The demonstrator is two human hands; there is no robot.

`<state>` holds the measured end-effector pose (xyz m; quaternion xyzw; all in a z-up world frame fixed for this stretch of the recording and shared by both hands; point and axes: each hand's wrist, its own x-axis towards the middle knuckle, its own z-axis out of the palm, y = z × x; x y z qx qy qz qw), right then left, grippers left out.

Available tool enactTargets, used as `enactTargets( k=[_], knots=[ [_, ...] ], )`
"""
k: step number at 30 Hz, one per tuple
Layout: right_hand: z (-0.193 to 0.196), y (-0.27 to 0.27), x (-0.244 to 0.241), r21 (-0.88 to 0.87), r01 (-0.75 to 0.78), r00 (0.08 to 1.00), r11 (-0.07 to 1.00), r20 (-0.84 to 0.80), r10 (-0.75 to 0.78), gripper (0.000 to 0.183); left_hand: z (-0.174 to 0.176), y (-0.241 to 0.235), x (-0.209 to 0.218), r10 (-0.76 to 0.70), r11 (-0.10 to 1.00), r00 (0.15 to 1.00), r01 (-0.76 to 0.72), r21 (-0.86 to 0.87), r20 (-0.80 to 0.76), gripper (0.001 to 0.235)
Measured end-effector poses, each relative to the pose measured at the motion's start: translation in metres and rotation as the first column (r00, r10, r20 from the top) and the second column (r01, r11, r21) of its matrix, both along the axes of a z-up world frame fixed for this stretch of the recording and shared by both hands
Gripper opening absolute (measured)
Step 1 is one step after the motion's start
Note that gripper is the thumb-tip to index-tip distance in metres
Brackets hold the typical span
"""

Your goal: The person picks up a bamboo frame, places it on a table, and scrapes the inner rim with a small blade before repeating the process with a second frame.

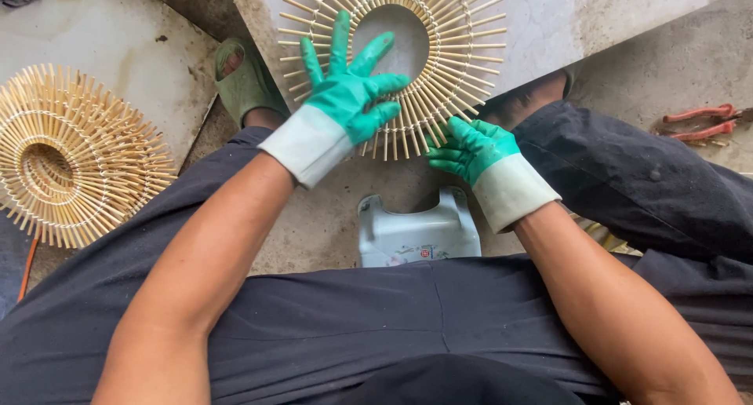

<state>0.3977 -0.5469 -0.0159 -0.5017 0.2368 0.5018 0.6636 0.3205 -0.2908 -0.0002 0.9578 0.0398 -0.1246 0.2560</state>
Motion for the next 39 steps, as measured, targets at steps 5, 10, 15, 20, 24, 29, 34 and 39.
enactTargets(
  k=[5, 10, 15, 20, 24, 29, 34, 39],
  knots=[
    [-0.008, -0.004, -0.002, 0.013, 0.015, 1.000, 1.000, -0.007, -0.015, 0.027, 0.002, -0.014, 0.001, 0.071, 0.997, 0.997, -0.070, -0.042, 0.026, 0.049],
    [-0.010, -0.001, -0.008, -0.014, -0.068, 0.998, 0.998, -0.013, 0.068, 0.028, 0.003, -0.002, 0.003, 0.005, 1.000, 0.997, -0.006, 0.021, 0.076, 0.050],
    [0.008, -0.005, -0.004, 0.031, -0.055, 0.998, 0.998, 0.017, 0.054, 0.029, -0.011, 0.019, -0.002, -0.051, 0.996, 0.999, 0.050, 0.075, 0.007, 0.040],
    [0.008, 0.002, -0.003, 0.055, -0.085, 0.995, 0.995, 0.049, 0.082, 0.031, -0.019, 0.009, -0.004, 0.007, 0.996, 1.000, -0.006, 0.084, -0.015, 0.028],
    [-0.004, -0.001, -0.003, 0.019, -0.067, 0.997, 0.998, 0.033, 0.066, 0.030, 0.000, -0.007, 0.003, 0.044, 0.998, 0.998, -0.046, -0.033, -0.047, 0.033],
    [-0.004, 0.003, -0.004, -0.007, -0.042, 0.999, 0.999, 0.006, 0.042, 0.031, 0.005, -0.013, 0.002, 0.056, 0.996, 0.998, -0.057, -0.073, -0.011, 0.051],
    [-0.005, -0.004, -0.008, 0.087, -0.059, 0.996, 0.994, 0.075, 0.052, 0.029, -0.003, -0.014, -0.002, 0.096, 0.993, 0.993, -0.092, -0.072, 0.064, 0.047],
    [0.013, 0.000, -0.008, 0.101, -0.072, 0.997, 0.992, 0.047, 0.068, 0.028, -0.009, -0.003, -0.006, 0.083, 0.994, 0.986, -0.071, -0.087, 0.145, 0.041]
  ],
)
